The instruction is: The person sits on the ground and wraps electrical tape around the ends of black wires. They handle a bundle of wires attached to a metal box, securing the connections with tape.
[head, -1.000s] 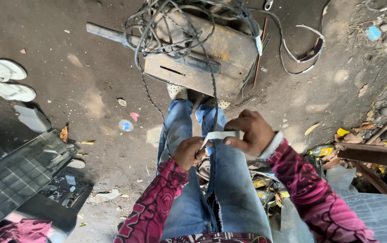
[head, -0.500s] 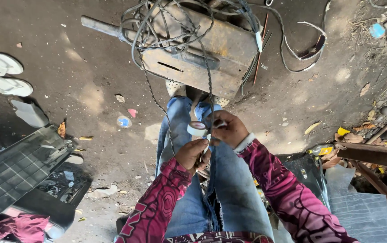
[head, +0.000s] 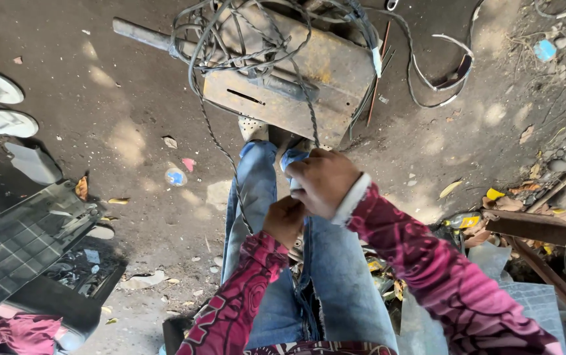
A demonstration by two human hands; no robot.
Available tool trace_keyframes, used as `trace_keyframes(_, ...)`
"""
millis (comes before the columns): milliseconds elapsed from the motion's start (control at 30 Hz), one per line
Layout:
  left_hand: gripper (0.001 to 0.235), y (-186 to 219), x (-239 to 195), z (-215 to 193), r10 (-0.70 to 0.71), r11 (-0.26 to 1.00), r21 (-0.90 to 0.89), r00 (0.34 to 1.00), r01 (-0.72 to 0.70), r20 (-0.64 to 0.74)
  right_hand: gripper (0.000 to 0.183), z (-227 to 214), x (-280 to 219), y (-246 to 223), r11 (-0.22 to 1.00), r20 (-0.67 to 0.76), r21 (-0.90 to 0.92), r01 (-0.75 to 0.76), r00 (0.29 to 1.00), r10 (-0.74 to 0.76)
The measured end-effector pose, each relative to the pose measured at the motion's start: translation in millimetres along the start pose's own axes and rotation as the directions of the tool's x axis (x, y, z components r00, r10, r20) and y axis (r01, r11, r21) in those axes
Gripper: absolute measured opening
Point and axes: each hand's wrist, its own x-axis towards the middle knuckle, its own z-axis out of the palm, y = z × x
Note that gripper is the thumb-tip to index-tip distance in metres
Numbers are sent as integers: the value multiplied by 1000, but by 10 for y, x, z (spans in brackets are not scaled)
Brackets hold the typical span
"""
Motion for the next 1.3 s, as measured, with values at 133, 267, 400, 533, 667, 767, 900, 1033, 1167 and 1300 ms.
trace_keyframes(133,24,-95,12,-168,111,994,23,992,-110,-63,41,-186,-209,134,988,136,151,29,989,-49)
trace_keyframes(267,25,-97,-44,-195,186,982,27,983,-186,-1,32,216,-577,528,900,-29,430,65,998,-58)
trace_keyframes(400,33,-165,-1,-132,-26,952,-301,996,51,86,25,754,-719,675,853,-38,521,-42,997,73)
trace_keyframes(533,38,107,-67,-133,-152,959,-210,972,189,181,22,1040,-673,562,701,-214,701,129,976,35)
trace_keyframes(667,37,255,-94,-167,-284,917,-195,914,347,291,16,1307,-711,544,540,-165,841,31,965,202)
trace_keyframes(767,38,52,-51,-140,-267,934,-170,930,314,253,17,1220,-682,535,431,86,852,-299,890,447)
trace_keyframes(900,35,-116,7,8,-266,943,-164,953,288,144,14,622,-465,402,604,-55,638,-478,754,655)
trace_keyframes(1033,33,-119,0,103,-172,977,-125,984,175,32,12,283,-181,208,869,-312,492,-52,921,232)
trace_keyframes(1167,31,58,-62,123,-44,985,163,995,58,-88,30,142,247,-47,982,208,-138,-129,966,156)
trace_keyframes(1300,33,47,-60,92,-48,974,215,995,66,-86,36,222,338,90,954,453,-294,57,888,86)
